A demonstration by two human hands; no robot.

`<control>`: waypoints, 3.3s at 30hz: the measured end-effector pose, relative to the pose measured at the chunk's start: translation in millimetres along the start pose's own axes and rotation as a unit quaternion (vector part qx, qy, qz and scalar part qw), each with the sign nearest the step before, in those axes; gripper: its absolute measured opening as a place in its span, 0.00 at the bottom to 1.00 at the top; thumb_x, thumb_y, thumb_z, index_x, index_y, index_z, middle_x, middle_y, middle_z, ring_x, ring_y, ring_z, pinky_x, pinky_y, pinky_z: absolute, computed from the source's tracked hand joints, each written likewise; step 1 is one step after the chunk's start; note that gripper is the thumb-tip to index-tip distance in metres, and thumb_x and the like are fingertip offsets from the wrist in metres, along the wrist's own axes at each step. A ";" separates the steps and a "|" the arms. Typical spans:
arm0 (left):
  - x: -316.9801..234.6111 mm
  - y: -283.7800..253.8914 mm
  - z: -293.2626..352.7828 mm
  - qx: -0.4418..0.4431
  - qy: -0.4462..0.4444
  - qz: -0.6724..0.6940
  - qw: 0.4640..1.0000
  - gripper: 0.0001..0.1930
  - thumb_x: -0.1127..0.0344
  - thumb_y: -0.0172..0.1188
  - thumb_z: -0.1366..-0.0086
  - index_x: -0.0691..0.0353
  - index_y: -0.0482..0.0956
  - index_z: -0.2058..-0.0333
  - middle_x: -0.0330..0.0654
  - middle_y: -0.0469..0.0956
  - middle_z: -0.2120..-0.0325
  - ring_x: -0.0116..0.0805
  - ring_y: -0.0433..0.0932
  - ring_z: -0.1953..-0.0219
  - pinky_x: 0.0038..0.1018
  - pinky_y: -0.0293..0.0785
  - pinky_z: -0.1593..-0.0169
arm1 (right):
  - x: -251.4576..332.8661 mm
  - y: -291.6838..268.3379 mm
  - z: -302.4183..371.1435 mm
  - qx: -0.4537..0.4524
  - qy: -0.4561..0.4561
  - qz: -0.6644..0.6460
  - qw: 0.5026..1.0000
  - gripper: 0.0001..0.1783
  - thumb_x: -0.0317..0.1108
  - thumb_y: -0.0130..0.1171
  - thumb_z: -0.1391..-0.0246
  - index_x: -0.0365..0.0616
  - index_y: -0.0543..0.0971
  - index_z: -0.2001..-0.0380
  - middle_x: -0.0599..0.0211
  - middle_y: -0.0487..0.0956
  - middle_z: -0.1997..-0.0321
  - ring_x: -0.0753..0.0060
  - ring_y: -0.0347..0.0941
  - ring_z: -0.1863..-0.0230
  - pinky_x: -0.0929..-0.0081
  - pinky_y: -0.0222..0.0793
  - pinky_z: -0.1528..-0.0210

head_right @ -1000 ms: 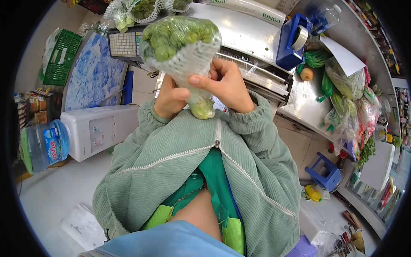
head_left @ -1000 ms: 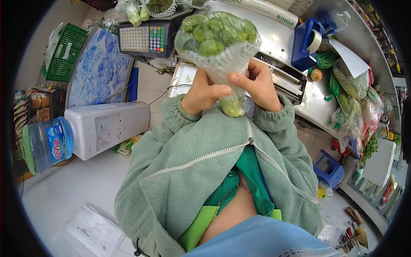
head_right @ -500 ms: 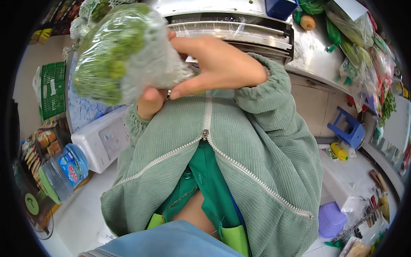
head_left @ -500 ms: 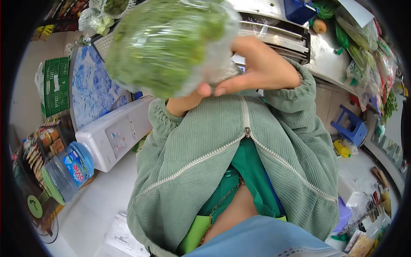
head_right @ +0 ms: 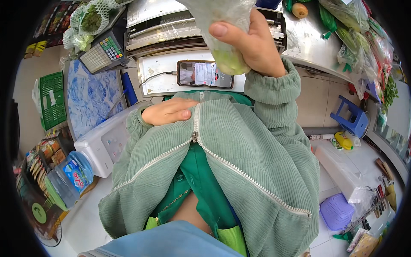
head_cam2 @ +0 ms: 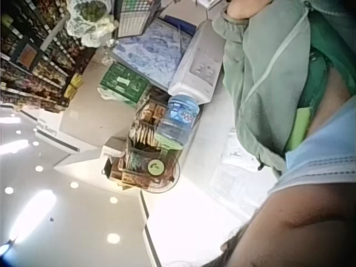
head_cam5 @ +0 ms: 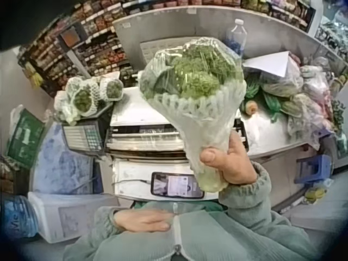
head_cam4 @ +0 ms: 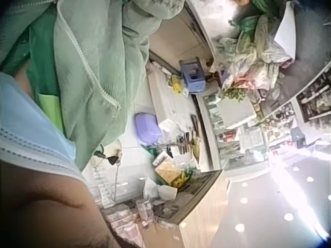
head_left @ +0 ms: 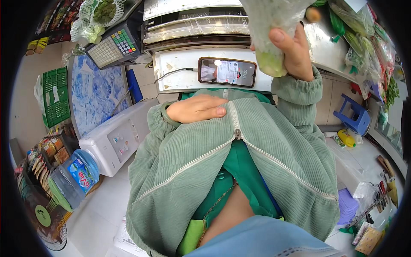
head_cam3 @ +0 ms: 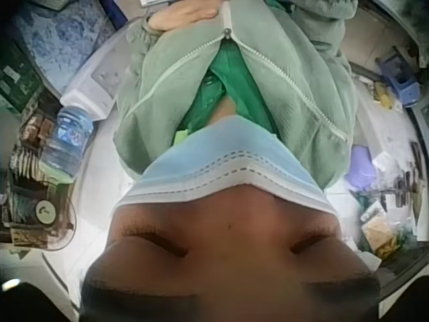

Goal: Wrapping heads of broccoli in plastic wrap and protective foam sleeves at a grocery store workstation.

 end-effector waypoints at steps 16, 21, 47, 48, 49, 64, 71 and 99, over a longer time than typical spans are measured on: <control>62.3 -61.9 55.4 -0.429 -0.126 -0.466 0.764 0.08 0.69 0.64 0.49 0.58 0.80 0.68 0.40 0.74 0.69 0.43 0.72 0.63 0.36 0.66 0.60 | -13.7 13.5 -3.3 0.042 0.055 0.072 0.995 0.32 0.46 0.64 0.53 0.34 0.68 0.52 0.60 0.76 0.64 0.69 0.76 0.70 0.73 0.74 0.68; 69.8 -72.8 48.1 -0.400 -0.120 -0.430 0.800 0.06 0.69 0.63 0.48 0.58 0.79 0.70 0.39 0.74 0.70 0.42 0.72 0.64 0.36 0.66 0.61 | -27.9 -12.5 17.7 0.049 0.148 0.026 0.987 0.34 0.45 0.64 0.52 0.33 0.66 0.49 0.57 0.74 0.58 0.69 0.75 0.65 0.74 0.74 0.66; 72.6 -61.2 53.3 -0.426 -0.074 -0.396 0.810 0.07 0.70 0.63 0.49 0.64 0.75 0.72 0.44 0.74 0.74 0.46 0.73 0.68 0.36 0.68 0.65 | -74.8 -21.0 56.6 0.133 0.161 0.102 0.973 0.38 0.42 0.66 0.56 0.33 0.65 0.44 0.61 0.72 0.47 0.69 0.66 0.46 0.70 0.59 0.43; 74.3 -61.3 53.1 -0.422 -0.086 -0.399 0.810 0.08 0.69 0.64 0.49 0.64 0.75 0.71 0.44 0.74 0.74 0.46 0.73 0.68 0.35 0.67 0.64 | -74.1 -20.5 56.5 0.134 0.163 0.098 0.973 0.38 0.42 0.67 0.56 0.33 0.65 0.44 0.61 0.72 0.47 0.70 0.66 0.46 0.71 0.59 0.43; 72.9 -61.9 51.6 -0.417 -0.098 -0.402 0.809 0.08 0.69 0.64 0.49 0.63 0.76 0.71 0.44 0.74 0.73 0.45 0.73 0.68 0.35 0.67 0.63 | -72.5 -19.1 56.3 0.134 0.164 0.093 0.973 0.38 0.42 0.67 0.56 0.33 0.65 0.44 0.61 0.72 0.47 0.70 0.66 0.47 0.71 0.59 0.43; 38.5 -61.5 46.5 -0.459 -0.063 -0.433 0.773 0.14 0.63 0.66 0.48 0.59 0.78 0.63 0.39 0.75 0.66 0.39 0.73 0.59 0.33 0.60 0.53 | 0.3 -93.9 48.2 -0.051 -0.055 0.041 0.996 0.32 0.45 0.63 0.54 0.33 0.69 0.51 0.56 0.77 0.69 0.62 0.75 0.65 0.54 0.69 0.50; 26.7 -63.2 42.6 -0.494 -0.012 -0.430 0.756 0.12 0.67 0.67 0.49 0.59 0.78 0.65 0.41 0.76 0.66 0.41 0.74 0.60 0.32 0.64 0.56 | 14.5 -154.9 61.2 -0.203 -0.168 -0.223 0.939 0.23 0.45 0.58 0.47 0.38 0.70 0.56 0.60 0.74 0.62 0.64 0.73 0.61 0.59 0.70 0.54; 38.6 -22.4 14.9 -0.418 0.187 0.117 0.881 0.49 0.53 0.79 0.63 0.62 0.64 0.42 0.48 0.65 0.47 0.40 0.66 0.46 0.38 0.64 0.42 | -37.4 88.1 32.3 0.286 -0.185 0.340 0.877 0.35 0.31 0.66 0.62 0.42 0.63 0.48 0.48 0.73 0.58 0.40 0.70 0.58 0.55 0.67 0.60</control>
Point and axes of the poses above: each hand's wrist, its own z-axis away from the middle knuckle, its own y-axis out of the palm, x = y × z, the point moved 3 cm from there along -z, towards the middle knuckle
